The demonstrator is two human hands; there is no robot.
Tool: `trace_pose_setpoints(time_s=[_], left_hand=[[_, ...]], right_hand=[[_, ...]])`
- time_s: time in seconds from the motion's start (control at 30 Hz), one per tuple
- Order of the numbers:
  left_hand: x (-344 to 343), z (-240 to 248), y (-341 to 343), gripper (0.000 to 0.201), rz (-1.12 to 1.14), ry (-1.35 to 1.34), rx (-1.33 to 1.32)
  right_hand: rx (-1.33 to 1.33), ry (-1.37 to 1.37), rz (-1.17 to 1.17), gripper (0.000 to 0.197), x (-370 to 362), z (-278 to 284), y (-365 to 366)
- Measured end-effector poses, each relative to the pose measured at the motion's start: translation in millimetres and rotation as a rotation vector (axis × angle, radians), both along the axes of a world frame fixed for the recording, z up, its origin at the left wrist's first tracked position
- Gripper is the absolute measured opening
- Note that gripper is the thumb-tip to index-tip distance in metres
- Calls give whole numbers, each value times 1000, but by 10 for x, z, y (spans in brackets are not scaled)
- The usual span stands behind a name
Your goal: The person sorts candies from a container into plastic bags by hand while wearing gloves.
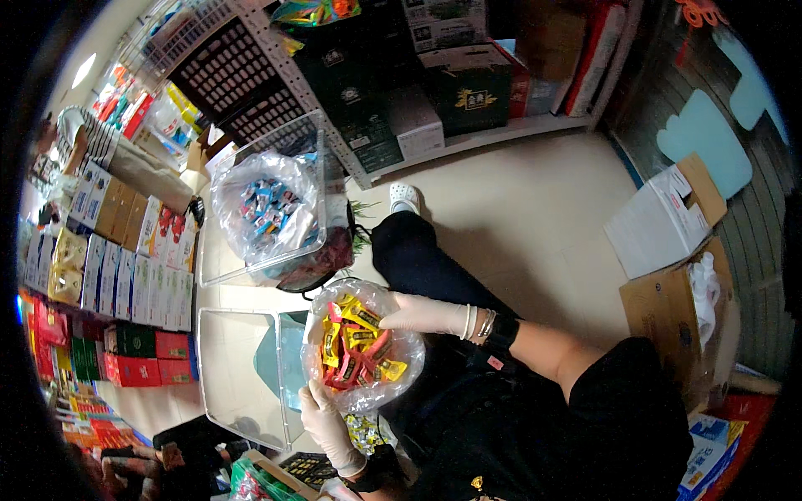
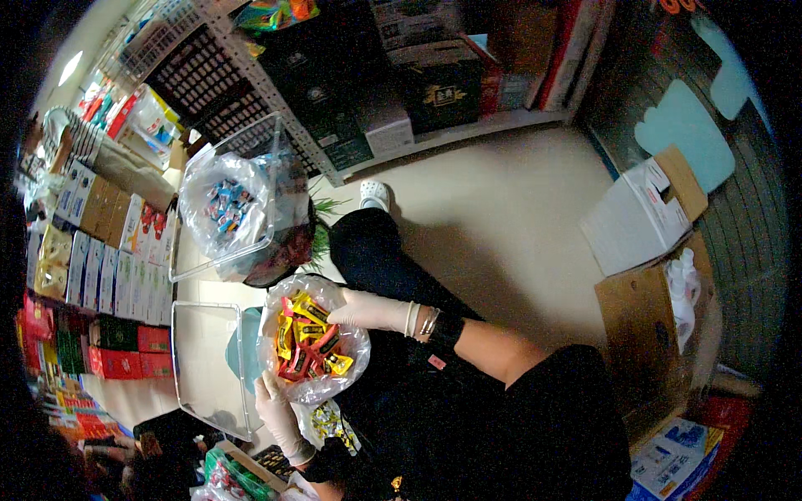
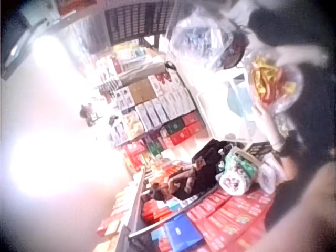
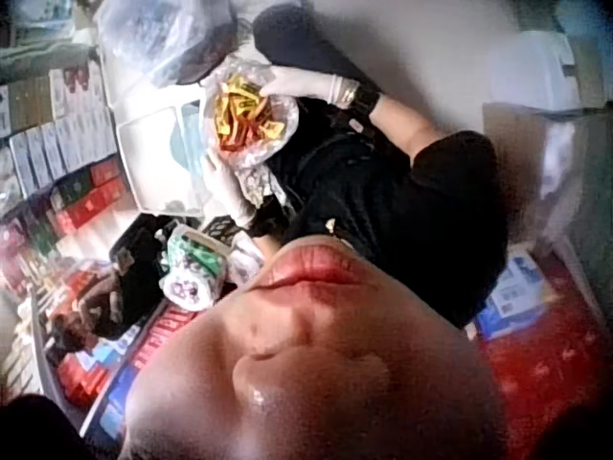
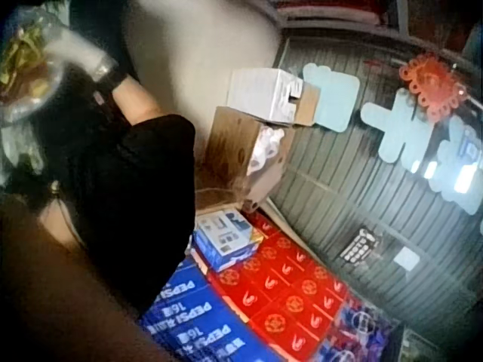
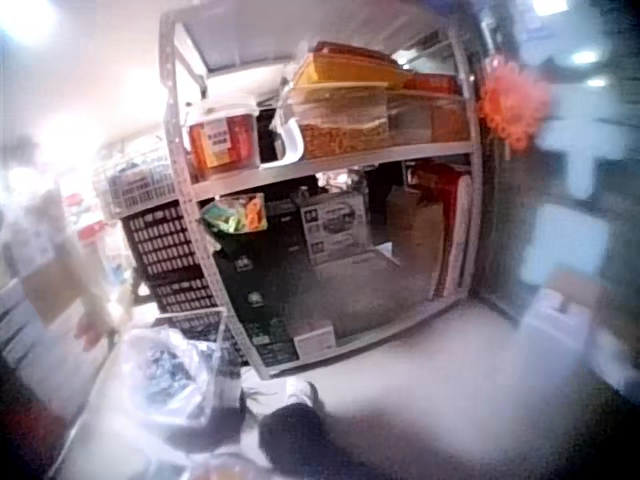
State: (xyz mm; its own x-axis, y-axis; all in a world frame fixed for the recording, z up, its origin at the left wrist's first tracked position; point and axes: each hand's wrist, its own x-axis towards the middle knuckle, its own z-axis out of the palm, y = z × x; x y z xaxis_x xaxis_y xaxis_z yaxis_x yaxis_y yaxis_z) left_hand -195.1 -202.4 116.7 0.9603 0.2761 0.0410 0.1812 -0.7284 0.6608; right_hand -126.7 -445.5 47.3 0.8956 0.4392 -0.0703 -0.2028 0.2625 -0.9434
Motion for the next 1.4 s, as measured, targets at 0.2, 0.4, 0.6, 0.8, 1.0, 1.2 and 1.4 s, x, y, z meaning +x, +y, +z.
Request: trace_pose_setpoints(time_s=[0.2,0.4,0.6,0.8,1.0,1.2,1.4], left_hand=[[41,-148,36,40,37,20,24],[78,-181,151,39,28,53,-24],[189,-45,182,37,28,169,-222],[245,-129,416,28,121,-52,-219],[-605,970,53,15,411,-382,-205],[-1339,1465,401,10,640,-716,-437],[-2081,1268,470,11,930,-658,-455]], right_hand=[[-207,38,-137,68,36,-209,110],[-285,-14,-118,68,-93,345,0],[-349,-57,-127,58,-151,395,-101],[-417,-89,-232,42,-81,398,171],[-321,-815,-121,42,-258,992,333],[147,-314,226,46,-467,2045,1084],[106,-99,610,43,-679,1712,1751]])
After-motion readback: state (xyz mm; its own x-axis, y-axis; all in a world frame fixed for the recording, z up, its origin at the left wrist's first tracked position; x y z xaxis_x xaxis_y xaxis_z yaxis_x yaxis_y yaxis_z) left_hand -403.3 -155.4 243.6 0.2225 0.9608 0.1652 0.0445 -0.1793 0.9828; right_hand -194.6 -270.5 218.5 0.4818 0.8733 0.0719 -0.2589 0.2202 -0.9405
